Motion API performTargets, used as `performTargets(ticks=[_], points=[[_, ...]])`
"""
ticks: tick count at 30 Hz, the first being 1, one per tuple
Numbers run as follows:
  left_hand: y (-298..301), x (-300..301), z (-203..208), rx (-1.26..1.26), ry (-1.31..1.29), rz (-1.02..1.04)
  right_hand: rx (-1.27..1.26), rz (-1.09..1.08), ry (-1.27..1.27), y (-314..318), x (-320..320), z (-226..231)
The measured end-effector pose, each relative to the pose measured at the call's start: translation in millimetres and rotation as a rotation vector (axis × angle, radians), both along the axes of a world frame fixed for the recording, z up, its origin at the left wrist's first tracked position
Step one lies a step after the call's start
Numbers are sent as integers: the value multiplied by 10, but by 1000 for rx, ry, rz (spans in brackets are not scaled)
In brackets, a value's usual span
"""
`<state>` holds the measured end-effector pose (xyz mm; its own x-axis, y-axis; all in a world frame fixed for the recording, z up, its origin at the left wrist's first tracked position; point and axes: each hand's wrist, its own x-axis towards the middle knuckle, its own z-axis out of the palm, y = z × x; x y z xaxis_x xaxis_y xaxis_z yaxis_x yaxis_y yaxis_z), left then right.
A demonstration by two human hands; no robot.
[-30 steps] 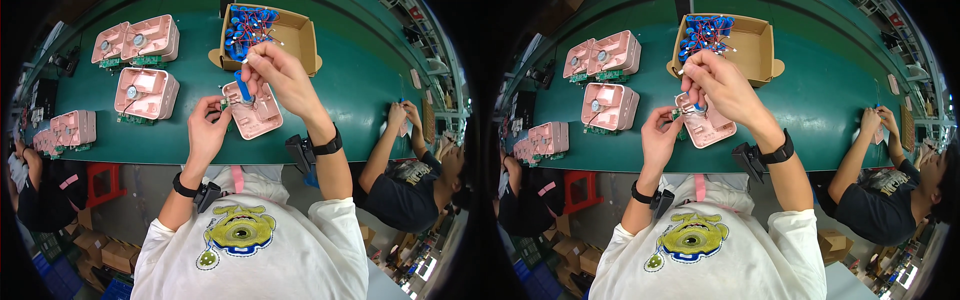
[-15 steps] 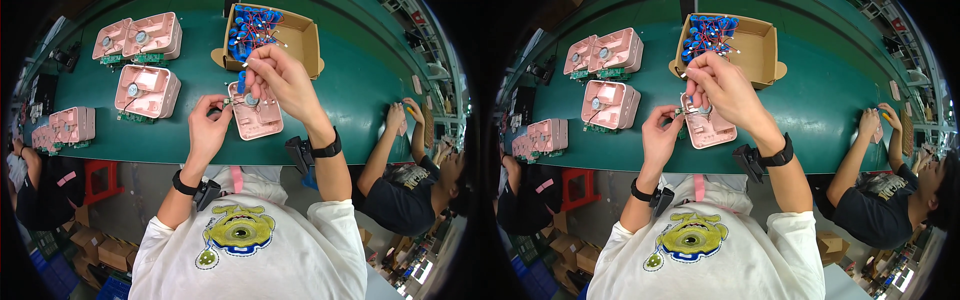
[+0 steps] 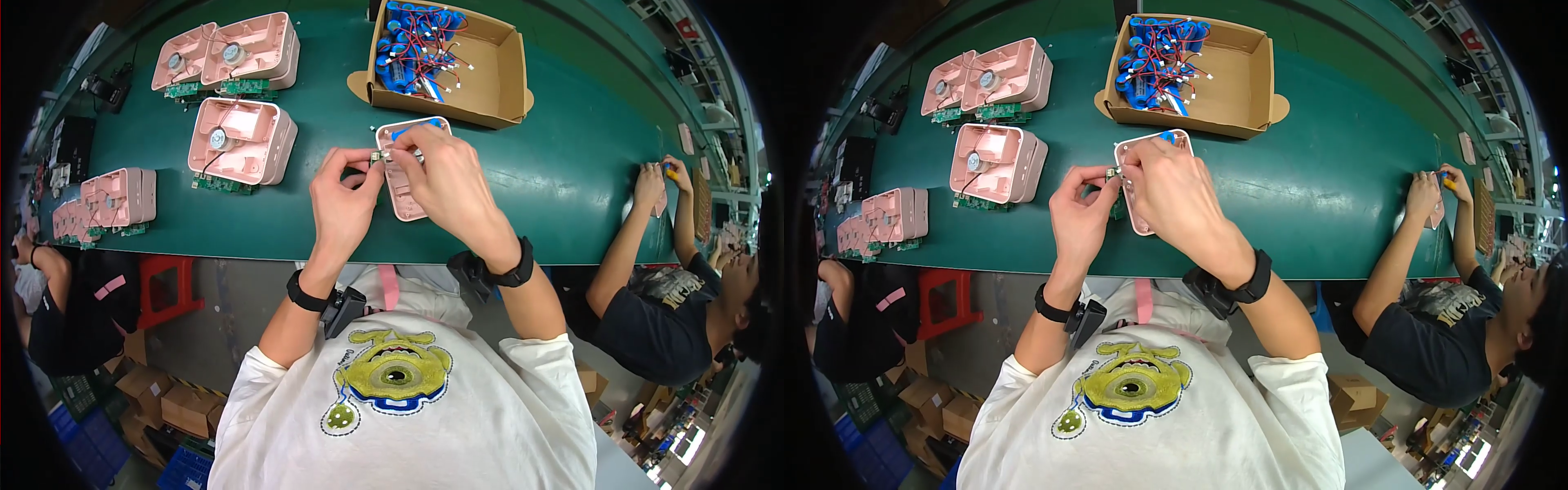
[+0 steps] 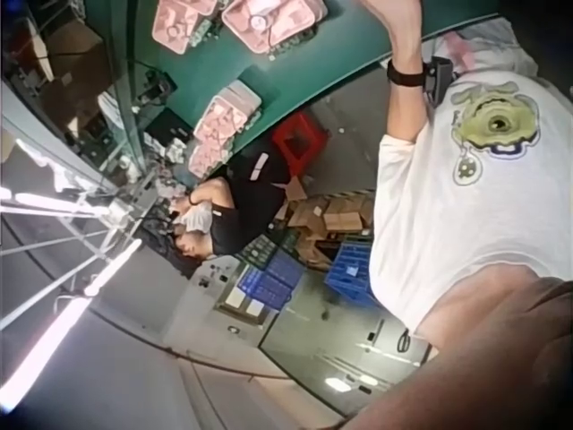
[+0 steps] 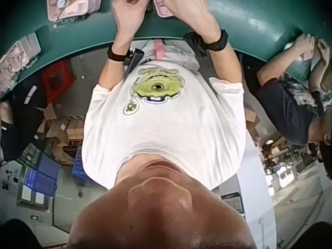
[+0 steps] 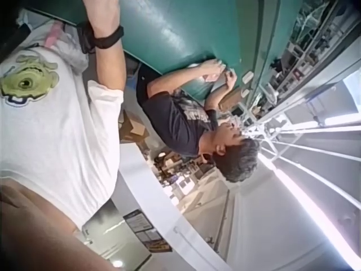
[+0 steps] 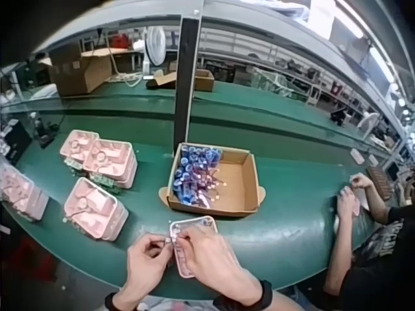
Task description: The person picks up a battery from a box, connects its wire to a circuit board, and presses both components into a pink plastic housing. They then set the assembled unit aside and repeat the process with another set of components.
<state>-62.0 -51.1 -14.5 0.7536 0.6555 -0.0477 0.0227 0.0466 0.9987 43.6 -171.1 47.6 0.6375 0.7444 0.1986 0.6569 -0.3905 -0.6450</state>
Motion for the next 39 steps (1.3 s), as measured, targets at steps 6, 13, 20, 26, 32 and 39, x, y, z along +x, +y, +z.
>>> performTargets(ticks=[6, 13, 20, 26, 32, 39], points=[[-84, -4, -54, 210, -74, 86, -13, -54, 83, 56, -92, -69], [-123, 12, -66, 363, -105, 132, -140, -146, 108, 101, -139, 7], [-188, 1, -93, 413, -116, 197, -211, -167, 174, 141, -189, 22], [-260, -19, -65, 475, -127, 219, -178, -150, 255, 126, -204, 35], [-259, -8, -73, 658, -153, 246, -104, -139, 148, 140, -246, -48], [-146, 23, -30, 619, -115, 161, -95, -134, 154, 106, -194, 22]])
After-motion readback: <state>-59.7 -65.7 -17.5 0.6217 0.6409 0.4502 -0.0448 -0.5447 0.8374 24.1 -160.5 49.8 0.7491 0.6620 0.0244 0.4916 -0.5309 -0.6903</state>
